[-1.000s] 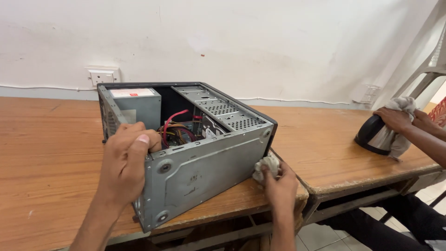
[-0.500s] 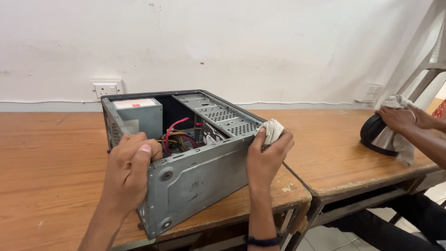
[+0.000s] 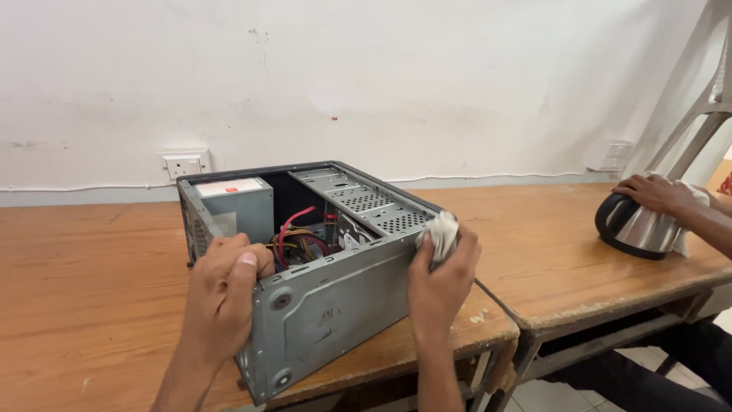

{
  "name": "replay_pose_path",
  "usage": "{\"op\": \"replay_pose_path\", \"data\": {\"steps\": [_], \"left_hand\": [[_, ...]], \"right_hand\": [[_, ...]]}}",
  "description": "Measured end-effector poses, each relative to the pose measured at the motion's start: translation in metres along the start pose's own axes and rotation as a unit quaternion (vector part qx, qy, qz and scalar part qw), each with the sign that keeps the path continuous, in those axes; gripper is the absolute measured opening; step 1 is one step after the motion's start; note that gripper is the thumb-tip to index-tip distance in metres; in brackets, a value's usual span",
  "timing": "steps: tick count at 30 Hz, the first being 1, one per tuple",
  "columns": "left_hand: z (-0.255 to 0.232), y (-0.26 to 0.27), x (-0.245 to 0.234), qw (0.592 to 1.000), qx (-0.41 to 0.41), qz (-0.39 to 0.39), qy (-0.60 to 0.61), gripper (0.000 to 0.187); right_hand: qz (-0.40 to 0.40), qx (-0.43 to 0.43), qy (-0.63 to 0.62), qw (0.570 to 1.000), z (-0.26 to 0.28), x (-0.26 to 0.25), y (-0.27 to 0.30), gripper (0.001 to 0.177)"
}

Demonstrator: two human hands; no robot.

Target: The person cleans the exterior of an open computer case using a white cloth. They wipe the sides, front, and back of the case, rotating it on the table to access different areas. Another person is visible in the background cleaning a kettle.

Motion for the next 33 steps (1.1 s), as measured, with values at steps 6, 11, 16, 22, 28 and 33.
{"op": "replay_pose_path", "data": {"steps": [6,11,16,22,28,33], "left_hand": [[-0.006,-0.002,-0.001,1.000,0.012,-0.015,-0.012,0.031],[0.000,-0.001,-0.001,1.000,0.010,-0.010,0.004,0.033],[-0.005,-0.004,0.000,1.000,0.012,-0.015,0.000,0.033],[-0.001,0.000,0.001,1.000,0.012,-0.015,0.007,0.033],[-0.005,-0.001,0.001,0.999,0.019,-0.015,0.023,0.034],[0.004,0.002,0.002,1.000,-0.002,-0.019,0.014,0.034]], "right_hand": [[0.014,-0.023,0.044,0.999,-0.029,-0.012,0.019,0.029],[0.093,0.001,0.126,0.988,-0.074,-0.031,0.028,0.031],[0.030,0.033,0.074,0.996,-0.060,-0.018,-0.010,0.030],[0.012,-0.103,0.029,0.994,-0.068,-0.029,0.002,0.029],[0.132,-0.069,0.111,0.983,-0.058,-0.042,0.007,0.040],[0.039,-0.003,-0.014,0.999,-0.028,-0.023,-0.021,0.040]]}}
Point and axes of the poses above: each hand's wrist, its own y-axis away from the middle knuckle, its own x-axis out of the palm, z = x × y, the point moved 1 cm from there along -y, towards the middle knuckle, and after that the axes turned 9 degrees about -z, right-handed, at the moved point
